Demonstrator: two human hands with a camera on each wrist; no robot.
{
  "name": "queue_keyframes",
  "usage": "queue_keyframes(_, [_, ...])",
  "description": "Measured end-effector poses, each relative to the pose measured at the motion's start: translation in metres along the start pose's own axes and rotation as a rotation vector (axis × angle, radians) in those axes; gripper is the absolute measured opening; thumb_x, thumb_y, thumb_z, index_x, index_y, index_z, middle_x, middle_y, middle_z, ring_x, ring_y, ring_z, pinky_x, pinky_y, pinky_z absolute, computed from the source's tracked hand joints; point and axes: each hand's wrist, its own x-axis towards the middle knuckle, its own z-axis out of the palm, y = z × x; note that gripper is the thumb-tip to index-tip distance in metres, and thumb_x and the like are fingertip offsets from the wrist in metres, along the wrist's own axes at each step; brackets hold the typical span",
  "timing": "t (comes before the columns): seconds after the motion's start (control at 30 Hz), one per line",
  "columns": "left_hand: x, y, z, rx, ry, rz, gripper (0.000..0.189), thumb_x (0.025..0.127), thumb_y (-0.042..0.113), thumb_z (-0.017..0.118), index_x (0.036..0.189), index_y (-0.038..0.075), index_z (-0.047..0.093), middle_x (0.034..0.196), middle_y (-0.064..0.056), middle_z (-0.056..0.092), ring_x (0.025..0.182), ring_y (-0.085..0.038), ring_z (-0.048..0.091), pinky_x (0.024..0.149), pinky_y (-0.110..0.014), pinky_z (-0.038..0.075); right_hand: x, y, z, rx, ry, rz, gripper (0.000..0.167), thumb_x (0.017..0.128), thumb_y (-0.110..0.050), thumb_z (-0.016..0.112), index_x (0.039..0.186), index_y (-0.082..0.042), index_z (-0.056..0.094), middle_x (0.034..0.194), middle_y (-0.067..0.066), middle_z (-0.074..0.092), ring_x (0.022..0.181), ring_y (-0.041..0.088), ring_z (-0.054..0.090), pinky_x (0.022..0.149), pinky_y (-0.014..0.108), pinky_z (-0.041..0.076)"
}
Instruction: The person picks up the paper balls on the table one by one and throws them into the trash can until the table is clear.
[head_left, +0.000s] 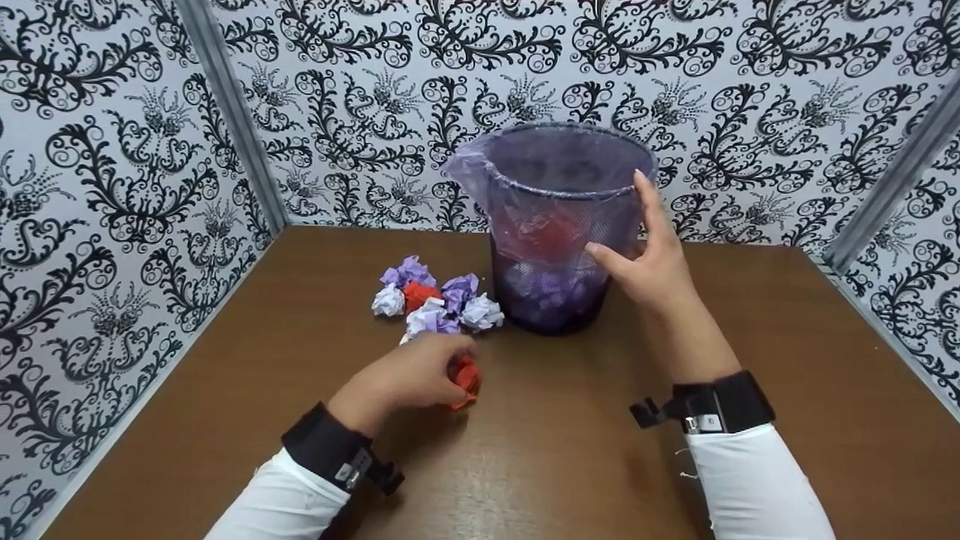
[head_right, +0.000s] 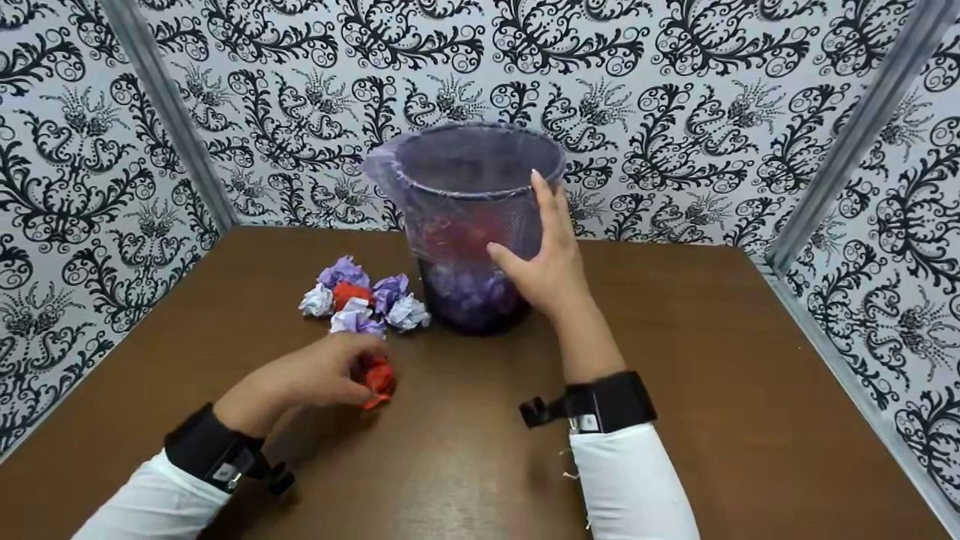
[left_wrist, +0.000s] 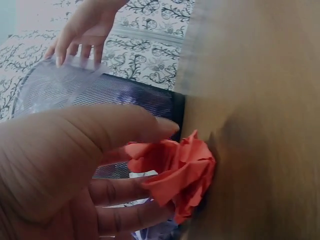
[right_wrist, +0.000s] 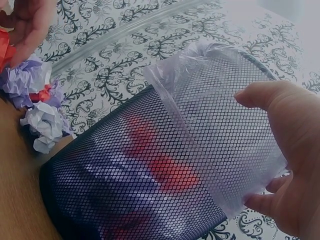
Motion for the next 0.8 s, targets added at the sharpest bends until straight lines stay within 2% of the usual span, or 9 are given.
queue_keyframes(0.3, [-0.0010,-0.0012,0.0039,0.019,0.009,0.039,0.035,0.078,0.014,0.082,0.108,0.016,0.065,0.087,0.003,0.064,0.077,-0.012,0.056,0.065,-0.027,0.049,-0.0006,0.0002,0.0017,0.013,0.010,-0.031,0.105,0.082,-0.018,0.085,0.164,-0.032,0.020,0.168,0.004,0.028,0.148,0.028,0.038,0.113,0.059,0.046])
queue_keyframes(0.47, [-0.0013,-0.0016,0.0030,0.001,0.000,0.028,0.030,0.081,0.013,0.079,0.107,0.017,0.064,0.086,0.005,0.063,0.076,-0.011,0.057,0.064,-0.027,0.050,0.0002,0.0016,0.0011,-0.003,0.002,-0.014,0.107,0.082,-0.017,0.085,0.165,-0.030,0.017,0.169,0.007,0.026,0.149,0.033,0.037,0.113,0.061,0.045])
queue_keyframes(0.8, [0.0002,-0.0039,-0.0017,-0.056,0.053,0.032,0.022,0.083,0.014,0.075,0.100,0.019,0.062,0.084,0.007,0.063,0.076,-0.009,0.059,0.064,-0.026,0.050,-0.0006,-0.0013,0.0007,-0.018,0.004,-0.003,0.107,0.082,-0.022,0.086,0.163,-0.038,0.019,0.168,0.005,0.027,0.147,0.031,0.039,0.111,0.059,0.047])
